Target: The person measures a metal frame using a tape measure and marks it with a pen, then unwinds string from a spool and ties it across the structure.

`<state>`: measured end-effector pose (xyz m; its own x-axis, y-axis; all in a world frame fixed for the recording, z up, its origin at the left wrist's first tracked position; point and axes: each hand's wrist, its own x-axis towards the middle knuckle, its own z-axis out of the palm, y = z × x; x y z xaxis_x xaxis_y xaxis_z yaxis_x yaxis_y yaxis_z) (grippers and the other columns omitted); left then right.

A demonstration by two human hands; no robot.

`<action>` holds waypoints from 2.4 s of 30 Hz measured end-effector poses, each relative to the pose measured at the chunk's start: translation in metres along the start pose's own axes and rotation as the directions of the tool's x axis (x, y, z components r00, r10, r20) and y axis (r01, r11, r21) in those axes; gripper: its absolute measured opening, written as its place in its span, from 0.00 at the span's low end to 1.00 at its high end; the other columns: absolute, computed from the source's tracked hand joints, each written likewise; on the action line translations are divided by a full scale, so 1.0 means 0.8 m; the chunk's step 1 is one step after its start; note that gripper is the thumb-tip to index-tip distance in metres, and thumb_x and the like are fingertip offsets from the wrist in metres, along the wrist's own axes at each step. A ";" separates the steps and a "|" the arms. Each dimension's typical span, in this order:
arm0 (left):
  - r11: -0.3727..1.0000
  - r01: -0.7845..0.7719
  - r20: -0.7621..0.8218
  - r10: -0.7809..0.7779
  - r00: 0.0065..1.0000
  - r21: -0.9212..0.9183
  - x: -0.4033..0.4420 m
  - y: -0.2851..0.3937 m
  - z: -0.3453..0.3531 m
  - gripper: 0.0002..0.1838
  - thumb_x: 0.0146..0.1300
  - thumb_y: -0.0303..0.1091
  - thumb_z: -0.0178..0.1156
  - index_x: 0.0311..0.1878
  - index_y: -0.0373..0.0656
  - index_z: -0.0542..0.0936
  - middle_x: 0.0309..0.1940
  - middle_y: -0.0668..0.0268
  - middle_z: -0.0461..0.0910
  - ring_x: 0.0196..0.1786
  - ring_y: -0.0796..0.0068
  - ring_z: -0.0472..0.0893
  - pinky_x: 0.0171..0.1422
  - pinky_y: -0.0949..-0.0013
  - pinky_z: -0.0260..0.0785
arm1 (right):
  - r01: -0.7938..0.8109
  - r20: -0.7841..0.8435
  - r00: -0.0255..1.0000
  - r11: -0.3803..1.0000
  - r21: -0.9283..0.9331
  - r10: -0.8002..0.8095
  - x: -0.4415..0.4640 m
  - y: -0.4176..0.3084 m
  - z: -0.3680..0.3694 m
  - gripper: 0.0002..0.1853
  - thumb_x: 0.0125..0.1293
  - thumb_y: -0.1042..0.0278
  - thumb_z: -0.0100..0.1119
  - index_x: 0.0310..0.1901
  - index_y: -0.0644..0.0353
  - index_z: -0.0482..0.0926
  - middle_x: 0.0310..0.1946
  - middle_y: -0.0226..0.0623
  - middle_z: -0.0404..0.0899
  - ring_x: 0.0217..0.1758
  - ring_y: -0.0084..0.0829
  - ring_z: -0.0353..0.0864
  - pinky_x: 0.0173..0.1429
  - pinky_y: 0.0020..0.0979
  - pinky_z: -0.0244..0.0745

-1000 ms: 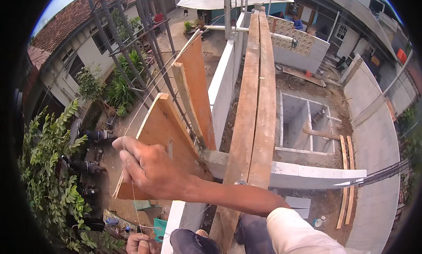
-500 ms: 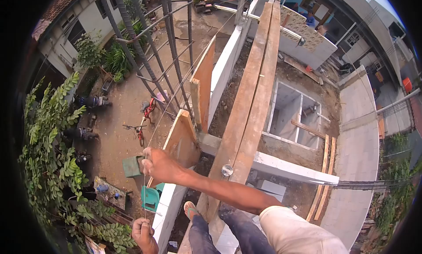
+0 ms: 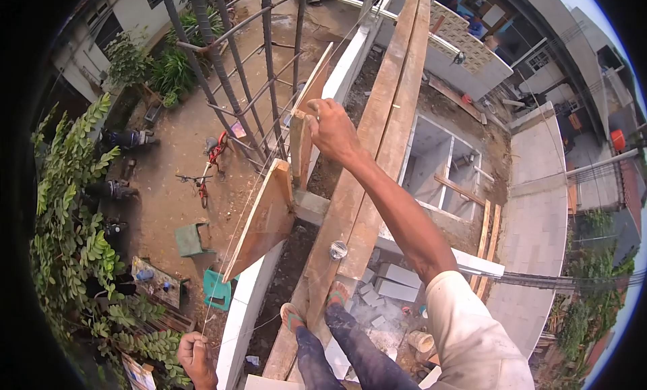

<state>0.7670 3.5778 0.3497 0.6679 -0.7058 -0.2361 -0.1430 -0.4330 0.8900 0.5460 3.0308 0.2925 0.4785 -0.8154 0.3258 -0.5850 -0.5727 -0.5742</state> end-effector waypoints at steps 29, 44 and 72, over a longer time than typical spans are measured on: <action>0.959 0.283 -0.073 -0.282 0.957 0.009 0.025 -0.031 -0.004 0.07 0.81 0.33 0.60 0.50 0.42 0.84 0.43 0.72 0.80 0.41 0.80 0.75 0.45 0.72 0.70 | 0.489 0.257 0.865 0.837 -0.246 -0.431 0.069 0.062 0.017 0.26 0.76 0.42 0.64 0.59 0.58 0.80 0.64 0.42 0.80 0.72 0.47 0.78 0.74 0.43 0.76; 0.967 0.252 -0.023 -0.251 0.968 0.037 0.037 -0.100 0.034 0.07 0.76 0.23 0.55 0.45 0.36 0.83 0.39 0.69 0.81 0.42 0.82 0.75 0.51 0.73 0.68 | 0.520 0.229 0.852 0.808 -0.277 -0.471 0.064 0.069 0.027 0.24 0.77 0.44 0.62 0.62 0.52 0.82 0.65 0.42 0.79 0.71 0.47 0.77 0.71 0.45 0.80; 0.946 0.282 -0.080 -0.272 0.959 0.162 0.136 -0.442 0.184 0.11 0.72 0.28 0.54 0.46 0.36 0.86 0.41 0.50 0.90 0.45 0.49 0.89 0.55 0.52 0.78 | 0.486 0.326 0.863 0.812 -0.324 -0.386 0.064 0.068 0.055 0.21 0.81 0.48 0.60 0.64 0.53 0.81 0.69 0.48 0.75 0.78 0.51 0.72 0.80 0.47 0.67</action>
<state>0.7829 3.5718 -0.0480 0.7379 -0.5139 -0.4374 -0.0650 -0.6993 0.7119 0.5676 2.9616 0.2445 0.8524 -0.4552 0.2574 -0.4548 -0.8882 -0.0649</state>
